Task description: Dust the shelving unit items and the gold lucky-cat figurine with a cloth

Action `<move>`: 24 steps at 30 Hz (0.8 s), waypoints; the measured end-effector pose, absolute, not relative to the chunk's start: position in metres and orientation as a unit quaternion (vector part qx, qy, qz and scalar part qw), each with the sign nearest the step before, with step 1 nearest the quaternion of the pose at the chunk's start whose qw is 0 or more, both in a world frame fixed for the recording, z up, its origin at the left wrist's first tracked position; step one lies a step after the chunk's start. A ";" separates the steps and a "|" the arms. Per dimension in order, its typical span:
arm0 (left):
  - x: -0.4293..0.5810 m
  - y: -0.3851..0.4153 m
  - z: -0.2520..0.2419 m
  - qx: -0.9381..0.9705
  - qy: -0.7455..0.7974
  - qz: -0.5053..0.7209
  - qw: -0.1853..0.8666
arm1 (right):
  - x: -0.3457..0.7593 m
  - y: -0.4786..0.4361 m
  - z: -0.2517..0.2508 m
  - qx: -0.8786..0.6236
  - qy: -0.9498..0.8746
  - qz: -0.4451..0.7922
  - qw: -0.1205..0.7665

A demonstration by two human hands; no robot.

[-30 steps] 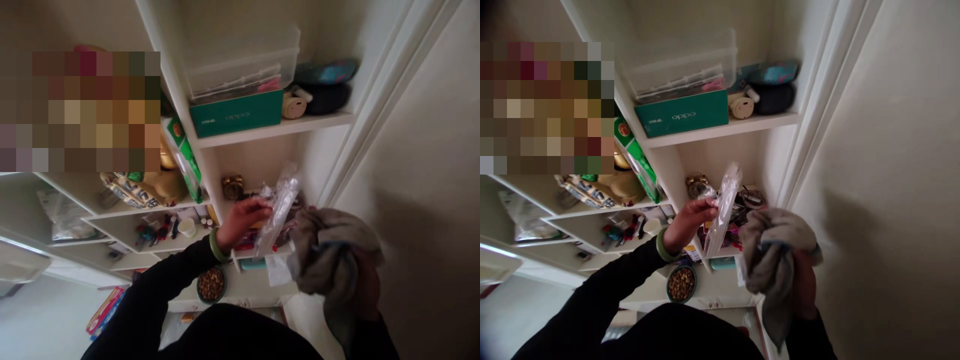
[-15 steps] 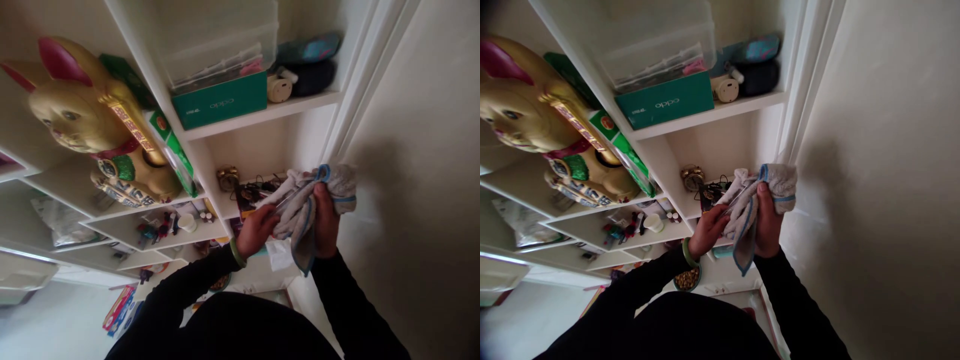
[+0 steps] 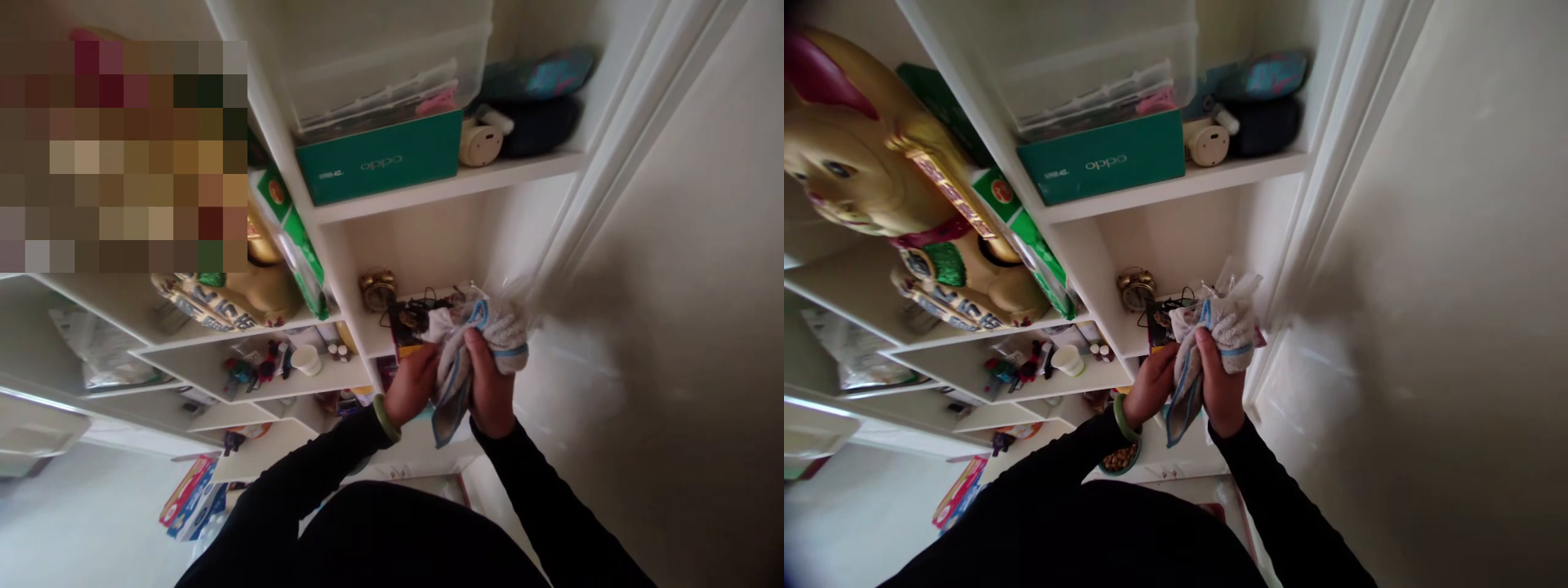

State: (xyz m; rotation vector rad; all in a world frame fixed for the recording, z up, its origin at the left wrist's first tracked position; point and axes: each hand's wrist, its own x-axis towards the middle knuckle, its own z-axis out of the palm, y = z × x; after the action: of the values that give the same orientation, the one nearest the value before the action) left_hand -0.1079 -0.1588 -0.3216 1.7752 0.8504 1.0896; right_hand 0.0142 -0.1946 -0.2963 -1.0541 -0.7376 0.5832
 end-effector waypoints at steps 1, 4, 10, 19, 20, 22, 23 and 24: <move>-0.109 -0.159 -0.321 0.702 0.345 0.445 0.436 | 0.013 -0.195 -0.299 -0.483 -0.346 0.277 0.756; -0.109 -0.158 -0.316 0.657 0.348 0.485 0.462 | 0.005 -0.200 -0.313 -0.469 -0.331 0.344 0.743; -0.111 -0.158 -0.310 0.666 0.320 0.462 0.491 | 0.002 -0.205 -0.319 -0.484 -0.319 0.384 0.719; -0.142 -0.155 -0.287 0.739 0.328 0.504 0.302 | 0.026 -0.198 -0.300 -0.501 -0.389 0.333 0.698; -0.146 -0.150 -0.281 0.730 0.312 0.534 0.292 | 0.028 -0.200 -0.302 -0.499 -0.404 0.351 0.682; -0.149 -0.139 -0.267 0.730 0.252 0.560 0.300 | 0.029 -0.203 -0.306 -0.494 -0.426 0.385 0.652; -0.148 -0.134 -0.261 0.739 0.219 0.556 0.311 | 0.027 -0.205 -0.310 -0.494 -0.431 0.398 0.642; -0.147 -0.130 -0.256 0.751 0.192 0.546 0.319 | 0.024 -0.207 -0.313 -0.495 -0.434 0.406 0.634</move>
State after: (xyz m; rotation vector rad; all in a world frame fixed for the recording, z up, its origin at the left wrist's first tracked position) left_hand -0.1466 -0.1302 -0.2558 1.9750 0.5036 1.4349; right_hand 0.0238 -0.2073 -0.3133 -1.1323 -0.9923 0.9284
